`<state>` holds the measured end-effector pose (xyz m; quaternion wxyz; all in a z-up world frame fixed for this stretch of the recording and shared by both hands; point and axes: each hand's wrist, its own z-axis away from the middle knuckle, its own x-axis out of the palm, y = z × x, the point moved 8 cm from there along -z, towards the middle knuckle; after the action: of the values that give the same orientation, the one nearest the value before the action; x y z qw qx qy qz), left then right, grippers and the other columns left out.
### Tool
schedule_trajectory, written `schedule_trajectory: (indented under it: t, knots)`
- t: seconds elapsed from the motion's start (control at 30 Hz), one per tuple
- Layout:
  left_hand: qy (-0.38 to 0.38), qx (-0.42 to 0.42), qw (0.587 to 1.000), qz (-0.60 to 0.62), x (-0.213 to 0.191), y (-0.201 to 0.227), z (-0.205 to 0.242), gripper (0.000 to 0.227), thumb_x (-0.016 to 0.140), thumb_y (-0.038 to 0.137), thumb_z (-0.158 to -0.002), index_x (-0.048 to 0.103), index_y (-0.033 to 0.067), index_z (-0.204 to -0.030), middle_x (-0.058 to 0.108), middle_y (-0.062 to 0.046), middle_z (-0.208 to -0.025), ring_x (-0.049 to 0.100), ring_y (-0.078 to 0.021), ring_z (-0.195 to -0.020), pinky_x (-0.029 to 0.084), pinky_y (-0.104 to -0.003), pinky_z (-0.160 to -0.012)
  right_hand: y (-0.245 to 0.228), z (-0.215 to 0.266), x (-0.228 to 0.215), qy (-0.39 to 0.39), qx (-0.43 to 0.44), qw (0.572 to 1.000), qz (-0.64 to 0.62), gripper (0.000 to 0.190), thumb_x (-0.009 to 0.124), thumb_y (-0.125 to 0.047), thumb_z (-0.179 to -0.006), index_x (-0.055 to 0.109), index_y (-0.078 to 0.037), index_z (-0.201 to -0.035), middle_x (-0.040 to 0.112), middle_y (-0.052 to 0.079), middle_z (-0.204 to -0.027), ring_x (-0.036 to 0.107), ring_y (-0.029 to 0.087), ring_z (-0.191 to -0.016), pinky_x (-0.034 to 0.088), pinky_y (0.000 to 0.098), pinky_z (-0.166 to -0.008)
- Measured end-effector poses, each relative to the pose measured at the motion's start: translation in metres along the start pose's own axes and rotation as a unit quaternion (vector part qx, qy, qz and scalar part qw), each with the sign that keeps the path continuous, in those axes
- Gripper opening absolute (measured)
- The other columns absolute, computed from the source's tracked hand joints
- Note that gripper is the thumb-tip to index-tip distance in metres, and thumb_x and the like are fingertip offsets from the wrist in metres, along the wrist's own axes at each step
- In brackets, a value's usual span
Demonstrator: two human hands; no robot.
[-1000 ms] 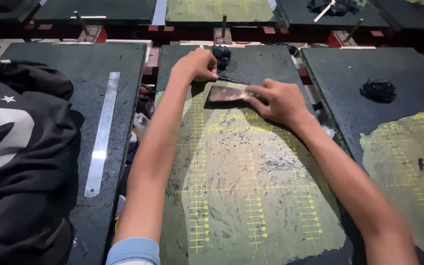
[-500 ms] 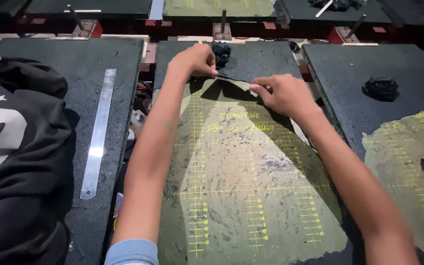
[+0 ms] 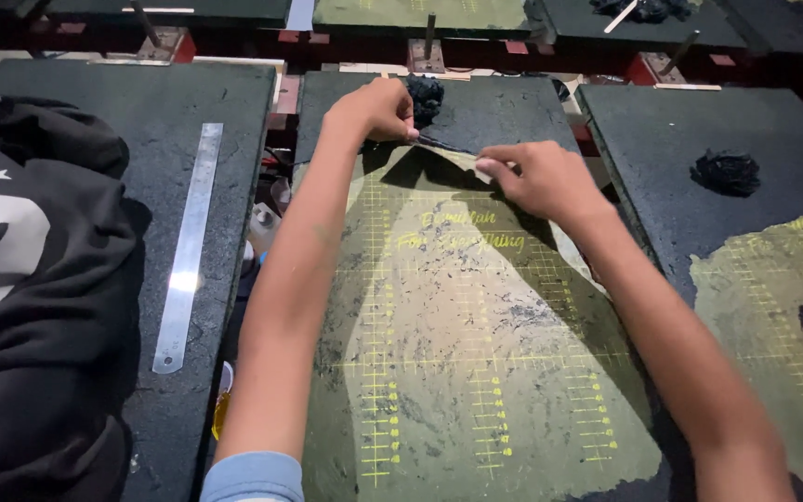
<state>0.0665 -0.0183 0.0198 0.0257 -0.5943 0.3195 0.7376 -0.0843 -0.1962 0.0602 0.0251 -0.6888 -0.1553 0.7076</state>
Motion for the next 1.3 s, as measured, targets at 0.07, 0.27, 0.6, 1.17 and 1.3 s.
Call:
schedule_trajectory:
  t: [0.07,0.27,0.6,1.17,1.3]
  knots:
    - [0.000,0.001,1.000,0.006,0.000,0.001,0.003,0.024,0.078,0.021,-0.095,0.068,0.0118,-0.076,0.073,-0.005,-0.082,0.062,-0.0180,-0.074,0.051,-0.038,-0.063,0.004,0.005,-0.011,-0.003,0.023,1.000,0.000,0.042,0.053,-0.048,-0.104,0.072,-0.024,-0.133,0.079,0.009,-0.100,0.057,0.020,-0.050,0.050,0.0364,-0.054]
    - [-0.005,-0.001,1.000,0.017,-0.003,0.005,0.006,0.023,0.076,0.019,-0.096,0.067,0.0120,-0.076,0.071,-0.005,-0.081,0.062,-0.0165,-0.074,0.051,-0.036,-0.065,0.015,-0.002,-0.004,0.067,-0.040,0.996,0.042,0.041,0.056,-0.049,-0.102,0.076,-0.024,-0.128,0.076,0.007,-0.106,0.071,0.031,-0.082,0.055,0.0455,-0.061]
    - [-0.002,0.006,1.000,0.014,0.000,0.002,0.001,0.023,0.075,0.022,-0.097,0.069,0.0109,-0.079,0.071,-0.006,-0.081,0.062,-0.0181,-0.071,0.051,-0.038,-0.063,0.011,-0.002,0.003,0.169,-0.148,0.967,0.119,0.031,0.061,-0.045,-0.104,0.079,-0.028,-0.123,0.070,0.003,-0.077,0.062,0.030,-0.056,0.040,0.0408,-0.039]
    - [-0.026,-0.004,0.997,0.066,-0.008,0.003,0.009,0.017,0.070,0.023,-0.098,0.075,0.0118,-0.086,0.078,-0.004,-0.094,0.068,-0.0152,-0.091,0.053,-0.039,-0.082,-0.016,0.005,0.013,0.163,-0.217,0.952,0.141,0.035,0.056,-0.051,-0.104,0.074,-0.028,-0.123,0.065,0.006,-0.077,0.057,0.023,-0.050,0.044,0.0344,-0.039]
    - [-0.046,-0.009,0.996,0.075,-0.011,0.007,0.018,0.017,0.068,0.027,-0.100,0.074,0.0116,-0.104,0.075,-0.007,-0.117,0.067,-0.0211,-0.110,0.051,-0.043,-0.091,0.022,0.004,0.000,0.309,-0.248,0.912,0.108,0.024,0.064,-0.035,-0.107,0.081,-0.020,-0.117,0.068,0.003,-0.070,0.042,0.009,-0.041,0.027,0.0205,-0.033]
